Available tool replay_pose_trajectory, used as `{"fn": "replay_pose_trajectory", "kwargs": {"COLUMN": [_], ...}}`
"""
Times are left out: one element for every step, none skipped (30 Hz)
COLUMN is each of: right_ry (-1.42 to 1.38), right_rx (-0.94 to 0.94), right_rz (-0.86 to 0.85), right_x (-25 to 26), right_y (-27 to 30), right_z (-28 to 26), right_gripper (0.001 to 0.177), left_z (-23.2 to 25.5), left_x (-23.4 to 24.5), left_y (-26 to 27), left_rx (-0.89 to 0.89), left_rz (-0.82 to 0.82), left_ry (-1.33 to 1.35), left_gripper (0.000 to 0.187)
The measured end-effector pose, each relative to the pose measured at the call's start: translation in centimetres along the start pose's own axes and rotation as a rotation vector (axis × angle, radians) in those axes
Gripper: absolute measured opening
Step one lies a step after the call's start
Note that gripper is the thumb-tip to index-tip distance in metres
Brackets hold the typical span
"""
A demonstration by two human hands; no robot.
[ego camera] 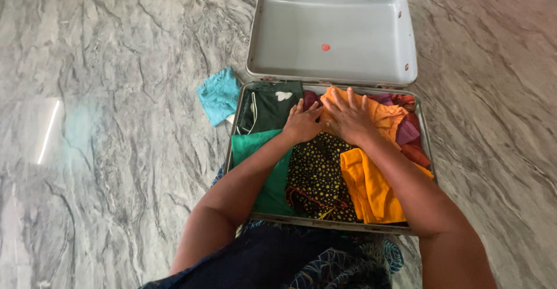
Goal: The person folds various pieces of clothing, including an orange shirt and a light blue cloth, and places them into an open suitcase. They arrange the items neatly inside the suitcase, pressing them down to fit.
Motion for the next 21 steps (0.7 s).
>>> {"fn": "replay_pose_trajectory", "kwargs": {"right_ry": [-0.003, -0.01, -0.017, -0.023, -0.022, -0.02, -0.017, -0.009, -0.001, 0.005, 0.019, 0.031, 0.043, 0.033, 0.022, 0.012, 0.018, 0.024, 0.031, 0.025, 0.019], "right_rx": [0.0, -0.002, -0.004, -0.008, -0.01, -0.014, -0.019, -0.021, -0.024, -0.028, -0.025, -0.024, -0.024, -0.027, -0.031, -0.034, -0.038, -0.04, -0.042, -0.04, -0.039], "right_rz": [0.014, 0.017, 0.019, 0.024, 0.022, 0.021, 0.02, 0.02, 0.019, 0.018, 0.026, 0.032, 0.038, 0.038, 0.037, 0.037, 0.041, 0.046, 0.051, 0.055, 0.059], "right_x": [-0.1, -0.2, -0.3, -0.2, -0.2, -0.2, -0.2, -0.2, -0.2, -0.2, -0.2, -0.3, -0.4, -0.5, -0.5, -0.6, -0.8, -0.8, -0.8, -0.8, -0.8], "right_y": [0.1, 0.1, 0.2, 0.3, 0.4, 0.4, 0.4, 0.5, 0.5, 0.6, 0.7, 0.9, 1.0, 1.1, 1.0, 1.1, 1.2, 1.2, 1.3, 1.3, 1.3], "right_z": [0.0, 0.1, 0.2, 0.3, 0.3, 0.3, 0.3, 0.3, 0.4, 0.3, 0.4, 0.5, 0.6, 0.8, 0.9, 1.1, 1.2, 1.2, 1.3, 1.3, 1.4], "right_gripper": [0.074, 0.074, 0.073, 0.073, 0.072, 0.072, 0.071, 0.071, 0.072, 0.072, 0.072, 0.071, 0.071, 0.072, 0.073, 0.073, 0.073, 0.073, 0.072, 0.072, 0.072], "left_z": [0.0, 0.1, 0.1, 0.2, 0.4, 0.4, 0.4, 0.5, 0.6, 0.7, 0.8, 0.8, 0.9, 1.1, 1.2, 1.3, 1.3, 1.3, 1.4, 1.4, 1.3], "left_x": [0.0, 0.0, 0.0, 0.0, 0.1, 0.1, 0.1, 0.1, 0.0, 0.0, 0.1, -0.1, -0.2, -0.2, -0.3, -0.3, -0.4, -0.3, -0.4, -0.4, -0.4], "left_y": [0.1, 0.1, 0.1, 0.0, 0.0, 0.0, 0.0, -0.1, -0.1, -0.1, -0.1, -0.1, -0.1, -0.2, -0.3, -0.3, -0.4, -0.5, -0.6, -0.6, -0.7], "left_rx": [0.0, -0.002, -0.003, -0.007, -0.01, -0.016, -0.015, -0.015, -0.014, -0.015, -0.017, -0.02, -0.023, -0.029, -0.035, -0.04, -0.045, -0.048, -0.052, -0.055, -0.058], "left_rz": [0.002, 0.003, 0.005, 0.004, 0.003, 0.003, 0.001, -0.002, -0.004, -0.006, -0.007, -0.011, -0.01, -0.008, -0.005, -0.008, -0.01, -0.01, -0.011, -0.012, -0.012], "left_ry": [-0.005, -0.01, -0.015, -0.024, -0.033, -0.042, -0.04, -0.037, -0.035, -0.04, -0.045, -0.049, -0.047, -0.045, -0.042, -0.04, -0.038, -0.037, -0.04, -0.045, -0.05], "left_gripper": [0.077, 0.077, 0.077, 0.077, 0.077, 0.076, 0.077, 0.077, 0.078, 0.077, 0.077, 0.077, 0.076, 0.076, 0.076, 0.076, 0.076, 0.076, 0.076, 0.076, 0.076]}}
Point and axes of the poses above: each hand's wrist, its own y-axis away from the middle knuckle, its own x-axis out of the back of the hand, z = x × y, the point moved 5 cm from there along -y, towards the middle knuckle, and after that the axes turned 3 degrees about -x, right-handed, at the moved point
